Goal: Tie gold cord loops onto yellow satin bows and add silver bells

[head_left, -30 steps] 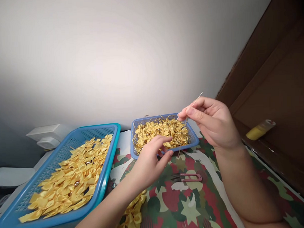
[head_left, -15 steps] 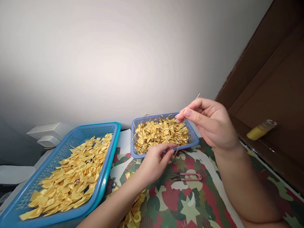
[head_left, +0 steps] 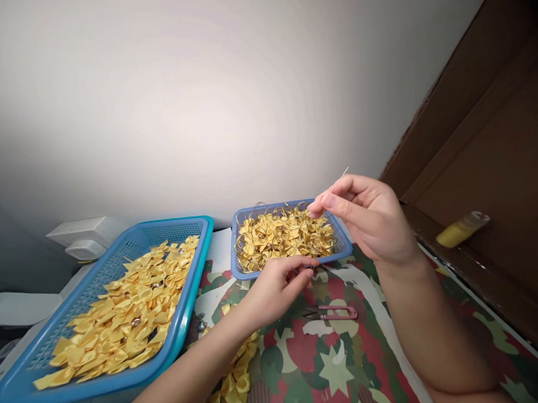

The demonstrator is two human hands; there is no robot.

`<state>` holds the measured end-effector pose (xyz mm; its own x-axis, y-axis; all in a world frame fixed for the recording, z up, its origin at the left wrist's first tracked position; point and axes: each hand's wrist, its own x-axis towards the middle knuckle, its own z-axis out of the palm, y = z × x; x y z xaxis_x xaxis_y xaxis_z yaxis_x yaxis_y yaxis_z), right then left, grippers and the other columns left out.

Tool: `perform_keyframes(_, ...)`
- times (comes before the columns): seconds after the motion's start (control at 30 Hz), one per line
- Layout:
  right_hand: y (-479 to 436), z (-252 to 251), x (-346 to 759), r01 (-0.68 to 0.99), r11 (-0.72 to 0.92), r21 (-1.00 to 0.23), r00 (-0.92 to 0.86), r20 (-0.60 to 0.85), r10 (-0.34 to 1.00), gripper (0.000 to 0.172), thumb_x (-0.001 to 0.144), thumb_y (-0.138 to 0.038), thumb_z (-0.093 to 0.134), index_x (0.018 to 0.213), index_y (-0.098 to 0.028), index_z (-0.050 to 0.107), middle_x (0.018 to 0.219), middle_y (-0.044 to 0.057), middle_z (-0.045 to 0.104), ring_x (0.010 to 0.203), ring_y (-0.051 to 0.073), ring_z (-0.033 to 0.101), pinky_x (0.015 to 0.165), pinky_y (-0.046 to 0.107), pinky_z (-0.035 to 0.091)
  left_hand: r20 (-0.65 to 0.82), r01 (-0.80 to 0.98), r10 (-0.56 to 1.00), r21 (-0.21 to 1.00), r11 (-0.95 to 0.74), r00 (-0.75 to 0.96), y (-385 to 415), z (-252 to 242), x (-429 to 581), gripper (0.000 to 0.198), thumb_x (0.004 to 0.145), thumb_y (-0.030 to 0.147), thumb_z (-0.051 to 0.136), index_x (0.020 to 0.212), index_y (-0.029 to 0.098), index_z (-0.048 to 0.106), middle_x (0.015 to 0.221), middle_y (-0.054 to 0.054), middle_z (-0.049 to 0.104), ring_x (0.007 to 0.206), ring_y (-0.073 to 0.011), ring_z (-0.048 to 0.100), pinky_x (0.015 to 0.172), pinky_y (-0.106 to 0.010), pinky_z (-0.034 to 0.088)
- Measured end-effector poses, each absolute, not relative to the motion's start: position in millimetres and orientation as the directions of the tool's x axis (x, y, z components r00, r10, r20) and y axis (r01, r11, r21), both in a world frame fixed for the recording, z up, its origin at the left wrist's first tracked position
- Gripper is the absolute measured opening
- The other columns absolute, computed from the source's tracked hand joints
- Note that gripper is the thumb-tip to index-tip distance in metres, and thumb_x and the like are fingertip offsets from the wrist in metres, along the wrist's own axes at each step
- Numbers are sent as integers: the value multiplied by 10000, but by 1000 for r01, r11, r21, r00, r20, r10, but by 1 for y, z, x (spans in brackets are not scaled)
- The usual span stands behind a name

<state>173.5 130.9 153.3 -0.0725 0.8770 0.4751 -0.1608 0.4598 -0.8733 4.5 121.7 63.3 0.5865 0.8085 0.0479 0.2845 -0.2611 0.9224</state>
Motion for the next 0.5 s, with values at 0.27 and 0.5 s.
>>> perform_keyframes(0.27, 132, 152, 172, -153, 442, -884, -68, 456, 887, 117, 796, -257, 755, 738, -198, 671, 711, -15, 731, 714, 127, 711, 701, 260, 599, 37, 231, 853, 956, -182, 521, 122, 61, 7, 217, 875, 344, 589, 869, 150, 686, 642, 21, 563, 558, -95, 442, 518, -206, 333)
perform_keyframes(0.5, 133, 151, 172, -150, 445, -883, -63, 458, 887, 138, 788, -274, 763, 731, -193, 666, 710, -7, 732, 719, 137, 712, 709, 277, 604, -86, 229, 833, 972, -50, 547, 127, 63, 5, 229, 841, 357, 626, 768, 147, 683, 632, 24, 579, 532, -81, 431, 506, -198, 321)
